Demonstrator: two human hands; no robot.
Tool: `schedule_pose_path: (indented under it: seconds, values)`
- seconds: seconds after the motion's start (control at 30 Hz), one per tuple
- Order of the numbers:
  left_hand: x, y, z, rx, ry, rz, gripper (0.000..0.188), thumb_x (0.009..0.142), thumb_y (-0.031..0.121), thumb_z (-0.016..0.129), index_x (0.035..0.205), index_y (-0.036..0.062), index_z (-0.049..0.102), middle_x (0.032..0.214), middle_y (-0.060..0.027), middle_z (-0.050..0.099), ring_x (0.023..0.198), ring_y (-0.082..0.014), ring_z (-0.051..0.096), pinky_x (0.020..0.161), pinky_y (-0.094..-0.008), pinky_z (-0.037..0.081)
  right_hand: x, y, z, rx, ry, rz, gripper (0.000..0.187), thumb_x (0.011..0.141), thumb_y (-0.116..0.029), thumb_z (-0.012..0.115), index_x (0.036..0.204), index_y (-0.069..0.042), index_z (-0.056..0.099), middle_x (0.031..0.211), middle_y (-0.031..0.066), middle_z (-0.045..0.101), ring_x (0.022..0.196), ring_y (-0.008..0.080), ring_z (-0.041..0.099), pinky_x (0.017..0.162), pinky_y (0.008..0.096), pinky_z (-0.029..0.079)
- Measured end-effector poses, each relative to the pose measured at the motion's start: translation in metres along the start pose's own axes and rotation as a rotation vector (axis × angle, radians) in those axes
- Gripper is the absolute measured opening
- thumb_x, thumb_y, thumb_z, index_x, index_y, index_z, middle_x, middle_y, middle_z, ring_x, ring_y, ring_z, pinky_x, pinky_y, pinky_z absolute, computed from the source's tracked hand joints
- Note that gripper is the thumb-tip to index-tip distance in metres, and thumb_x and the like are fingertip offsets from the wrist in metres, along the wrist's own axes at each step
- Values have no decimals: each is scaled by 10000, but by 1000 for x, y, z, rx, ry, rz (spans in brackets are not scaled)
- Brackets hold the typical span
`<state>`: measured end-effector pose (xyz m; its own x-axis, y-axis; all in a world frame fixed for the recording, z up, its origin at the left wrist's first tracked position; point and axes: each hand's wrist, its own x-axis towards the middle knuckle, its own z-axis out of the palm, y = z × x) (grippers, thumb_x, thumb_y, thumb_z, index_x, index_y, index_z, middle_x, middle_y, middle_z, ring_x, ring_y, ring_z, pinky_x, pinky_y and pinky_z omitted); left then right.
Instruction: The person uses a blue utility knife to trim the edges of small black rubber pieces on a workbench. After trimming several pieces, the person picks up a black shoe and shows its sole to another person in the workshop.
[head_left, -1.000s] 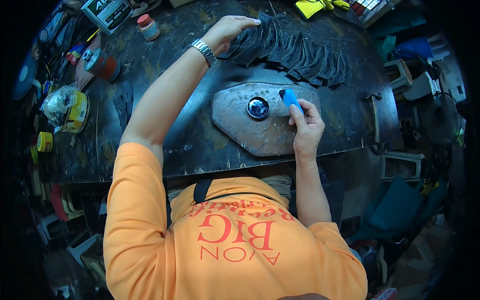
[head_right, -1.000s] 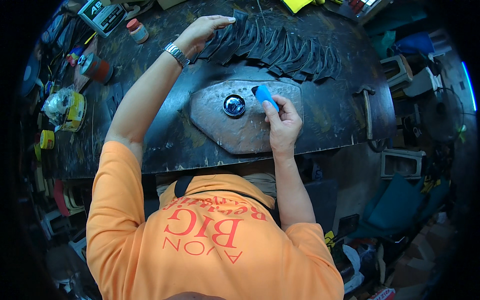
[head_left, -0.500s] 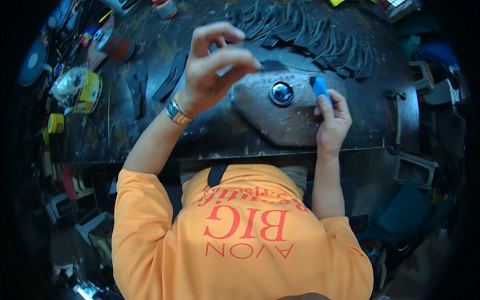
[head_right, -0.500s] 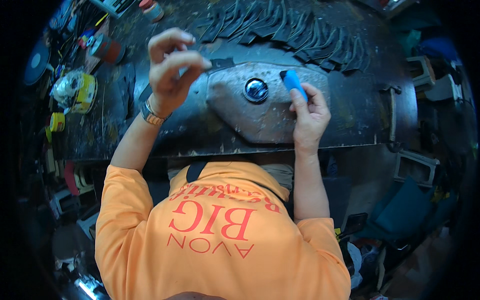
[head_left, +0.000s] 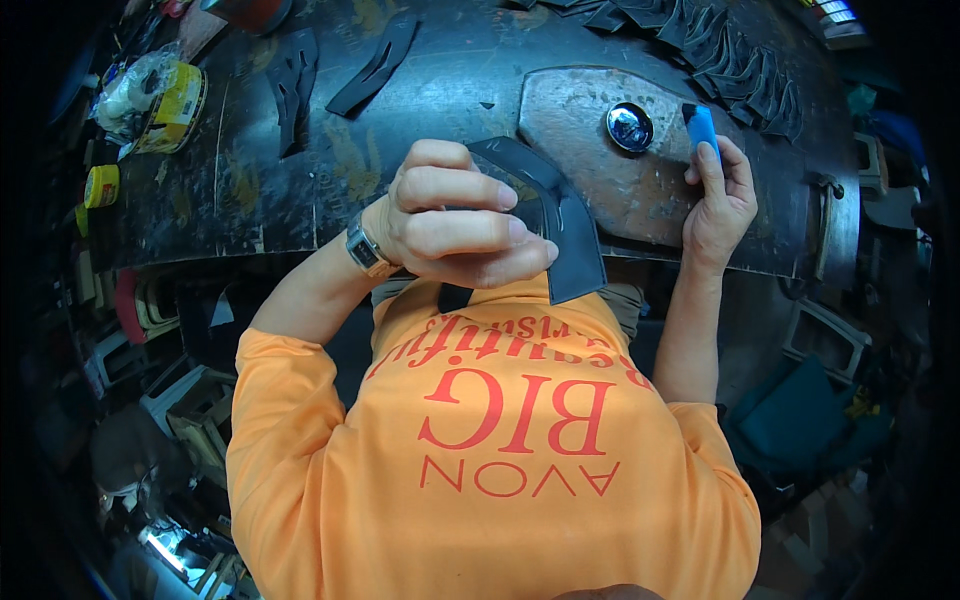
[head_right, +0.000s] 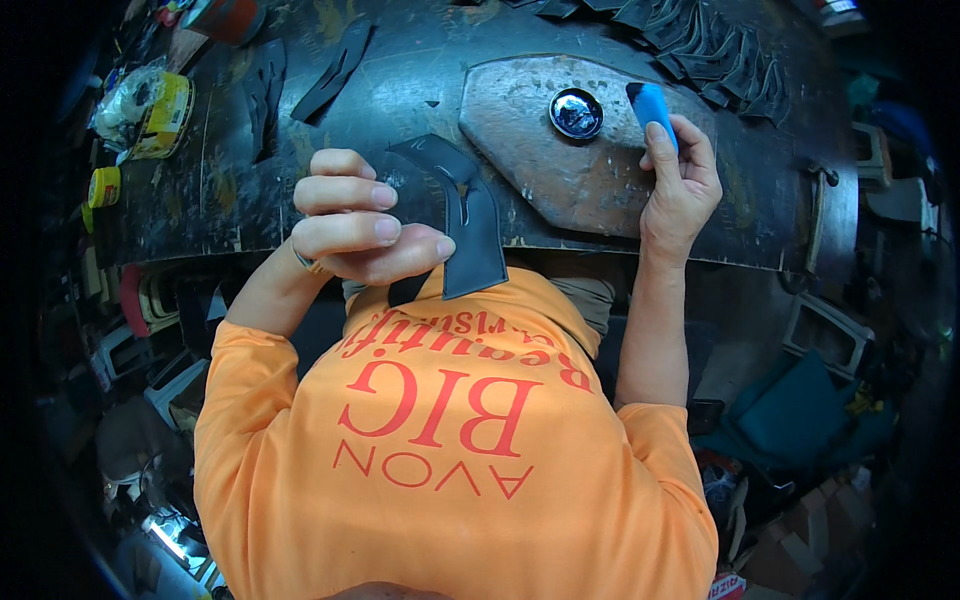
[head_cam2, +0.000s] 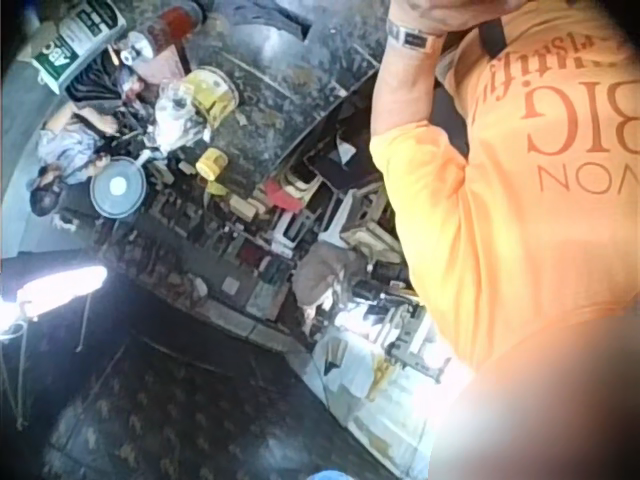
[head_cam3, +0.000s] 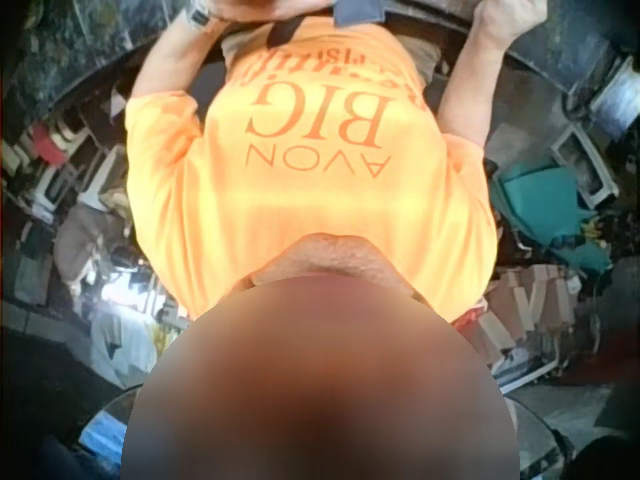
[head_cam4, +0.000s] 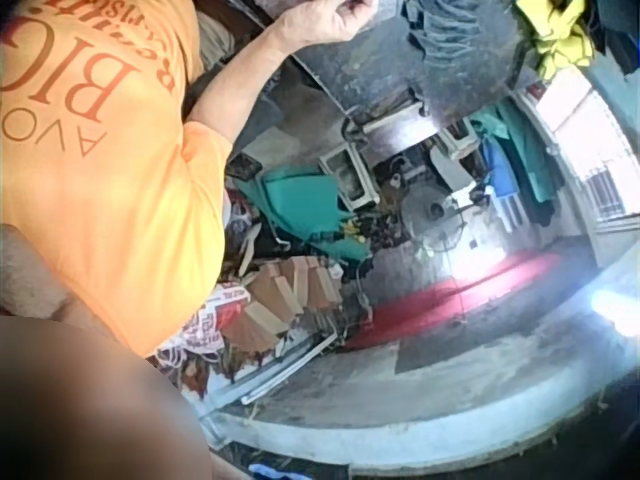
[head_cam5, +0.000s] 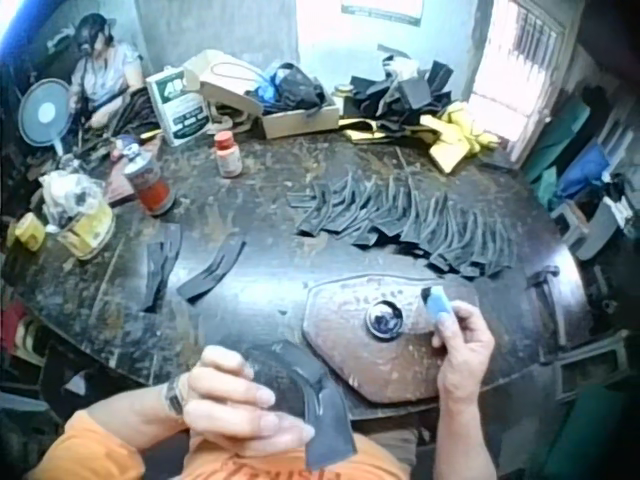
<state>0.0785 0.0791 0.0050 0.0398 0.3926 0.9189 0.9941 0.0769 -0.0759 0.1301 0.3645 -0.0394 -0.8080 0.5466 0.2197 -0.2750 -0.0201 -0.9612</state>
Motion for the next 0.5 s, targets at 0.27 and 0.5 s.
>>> schedule_pose_path:
  seconds: [0.27,0.5]
  values:
    - [0,-1,6,-58,-1,-12,296,676,151,817,919,286,713,1012,59,494,938,-140,528,737,-296,422,-12,-12,7,-80,-111,-35,239,845,-8,699,1080,-1,652,934,26,614,768,56,558,688,181,464]
    - [17,-25,-1,-101,-103,-468,177,716,154,790,877,178,722,1050,-23,562,929,-194,547,814,-307,424,-14,-7,13,-57,-82,-48,232,848,2,690,1076,7,645,946,25,617,774,68,563,700,192,473]
